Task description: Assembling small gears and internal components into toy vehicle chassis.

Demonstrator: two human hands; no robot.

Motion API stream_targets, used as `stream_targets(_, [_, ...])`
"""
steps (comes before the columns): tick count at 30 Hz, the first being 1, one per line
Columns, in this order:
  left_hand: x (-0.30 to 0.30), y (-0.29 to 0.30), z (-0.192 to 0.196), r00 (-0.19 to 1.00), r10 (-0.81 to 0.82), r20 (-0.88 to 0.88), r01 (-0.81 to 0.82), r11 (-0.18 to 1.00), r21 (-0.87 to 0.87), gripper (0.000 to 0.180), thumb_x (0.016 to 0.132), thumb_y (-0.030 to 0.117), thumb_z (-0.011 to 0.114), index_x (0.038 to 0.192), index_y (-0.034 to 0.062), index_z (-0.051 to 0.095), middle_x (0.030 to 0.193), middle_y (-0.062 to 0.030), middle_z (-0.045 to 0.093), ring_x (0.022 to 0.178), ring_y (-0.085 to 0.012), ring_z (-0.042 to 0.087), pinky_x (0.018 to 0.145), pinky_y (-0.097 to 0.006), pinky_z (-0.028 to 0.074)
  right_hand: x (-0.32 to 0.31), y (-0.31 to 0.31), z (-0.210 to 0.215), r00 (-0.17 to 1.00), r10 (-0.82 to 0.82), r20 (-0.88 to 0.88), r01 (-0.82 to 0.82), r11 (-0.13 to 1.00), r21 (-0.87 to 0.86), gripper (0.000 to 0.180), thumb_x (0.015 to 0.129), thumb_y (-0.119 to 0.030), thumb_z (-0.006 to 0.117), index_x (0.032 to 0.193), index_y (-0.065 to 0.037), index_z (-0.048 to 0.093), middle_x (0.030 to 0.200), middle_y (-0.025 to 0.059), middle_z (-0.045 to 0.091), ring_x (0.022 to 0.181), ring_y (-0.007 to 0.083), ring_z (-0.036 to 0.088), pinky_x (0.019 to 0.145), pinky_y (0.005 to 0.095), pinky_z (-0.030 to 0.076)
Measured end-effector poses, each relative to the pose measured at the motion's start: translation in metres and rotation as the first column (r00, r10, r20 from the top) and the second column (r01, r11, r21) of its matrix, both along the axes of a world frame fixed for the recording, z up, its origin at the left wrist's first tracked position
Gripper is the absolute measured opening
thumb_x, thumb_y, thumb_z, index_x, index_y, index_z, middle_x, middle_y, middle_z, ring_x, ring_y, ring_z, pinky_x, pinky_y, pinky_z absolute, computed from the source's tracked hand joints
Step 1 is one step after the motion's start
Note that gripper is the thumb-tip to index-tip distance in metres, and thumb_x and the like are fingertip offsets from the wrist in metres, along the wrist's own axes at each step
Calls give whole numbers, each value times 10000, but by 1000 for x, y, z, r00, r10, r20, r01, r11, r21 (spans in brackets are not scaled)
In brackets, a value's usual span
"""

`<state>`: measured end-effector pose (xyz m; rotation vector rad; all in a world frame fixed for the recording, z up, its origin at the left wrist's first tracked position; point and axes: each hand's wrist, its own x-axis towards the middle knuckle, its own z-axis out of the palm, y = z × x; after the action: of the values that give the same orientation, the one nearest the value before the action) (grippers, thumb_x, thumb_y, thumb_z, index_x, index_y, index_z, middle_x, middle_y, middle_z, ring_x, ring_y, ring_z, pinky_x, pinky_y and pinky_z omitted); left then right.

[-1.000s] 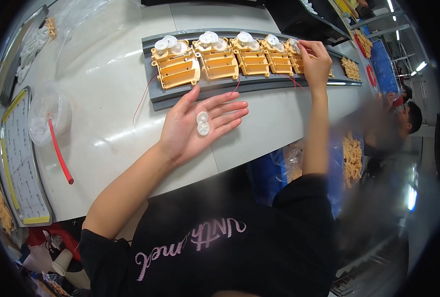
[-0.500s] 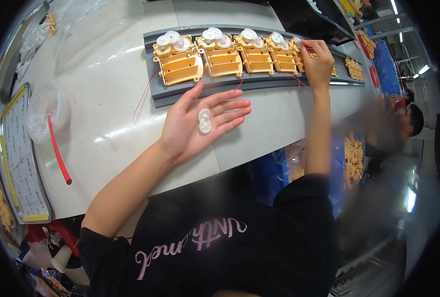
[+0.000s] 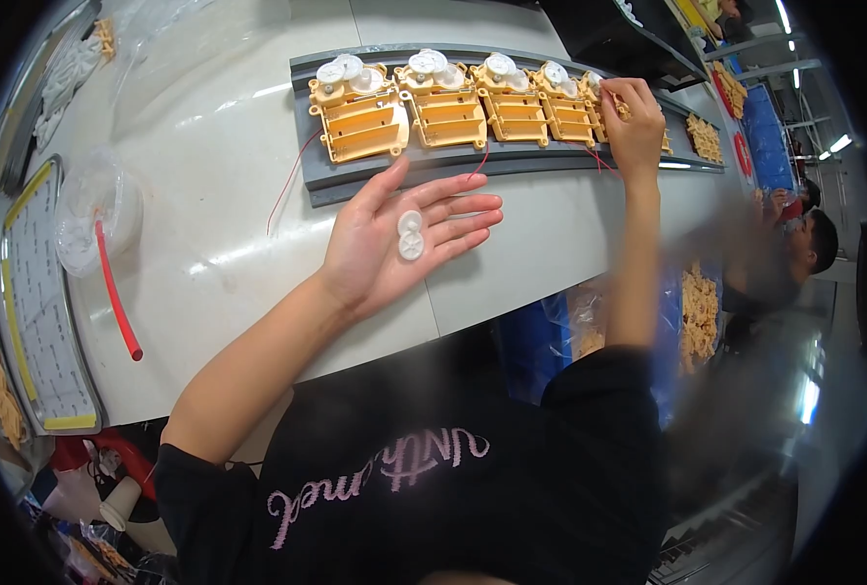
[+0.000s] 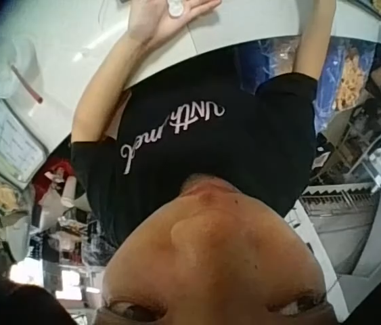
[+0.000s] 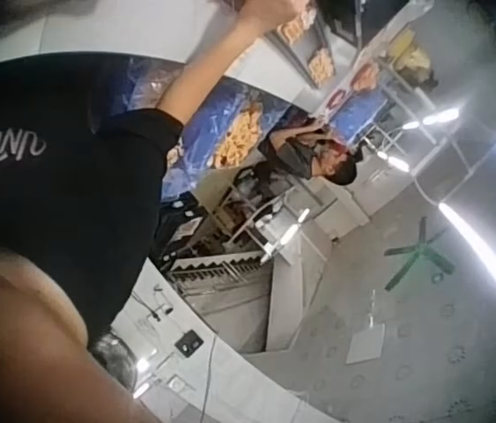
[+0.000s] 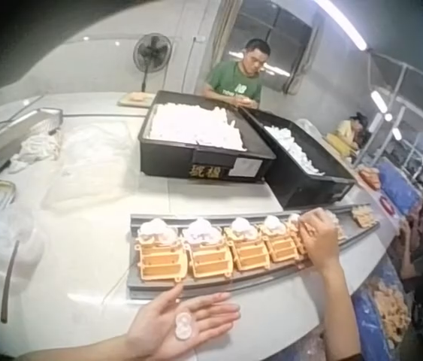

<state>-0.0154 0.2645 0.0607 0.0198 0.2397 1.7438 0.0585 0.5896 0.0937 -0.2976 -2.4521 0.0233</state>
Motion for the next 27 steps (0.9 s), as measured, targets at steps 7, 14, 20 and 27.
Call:
stream_targets(7, [1, 1, 1, 1000, 5, 25, -4, 1000, -25, 679, 967, 475, 291, 1332, -95, 335, 1280, -266, 456, 1240, -313, 441, 1082, -398, 334, 4, -1, 1, 997, -11, 76, 12, 1000, -15, 137, 819, -36, 614, 951, -46, 652, 939, 76, 636, 867, 230, 636, 769, 322, 497])
stream_targets(14, [1, 2, -1, 998, 9, 64, -8, 1000, -10, 685, 964, 485, 295, 1336, -89, 330, 1292, -261, 446, 1247, -309, 433, 1084, -405, 325, 21, -102, 35, 954, 295, -61, -301, 941, -154, 282, 739, 28, 675, 1014, -32, 656, 965, 109, 644, 891, 237, 625, 775, 324, 504])
stream_targets(20, [4, -3, 4, 998, -42, 39, 43, 999, -10, 659, 973, 484, 263, 1355, -46, 348, 1296, -167, 465, 1226, -242, 442, 1059, -386, 327, 22, -198, 14, 761, 637, 121, -558, 738, -378, 370, 664, -23, 738, 1021, -39, 640, 1010, 95, 602, 869, 251, 609, 726, 326, 511])
stream_targets(27, [6, -4, -2, 992, -84, 93, 81, 996, 37, 650, 978, 468, 263, 1392, -32, 276, 1317, -161, 438, 1222, -248, 442, 1088, -394, 292, 23, -187, 14, 771, 631, 84, -437, 620, -652, 232, 734, 41, 664, 956, -19, 634, 938, 91, 592, 777, 228, 588, 656, 310, 488])
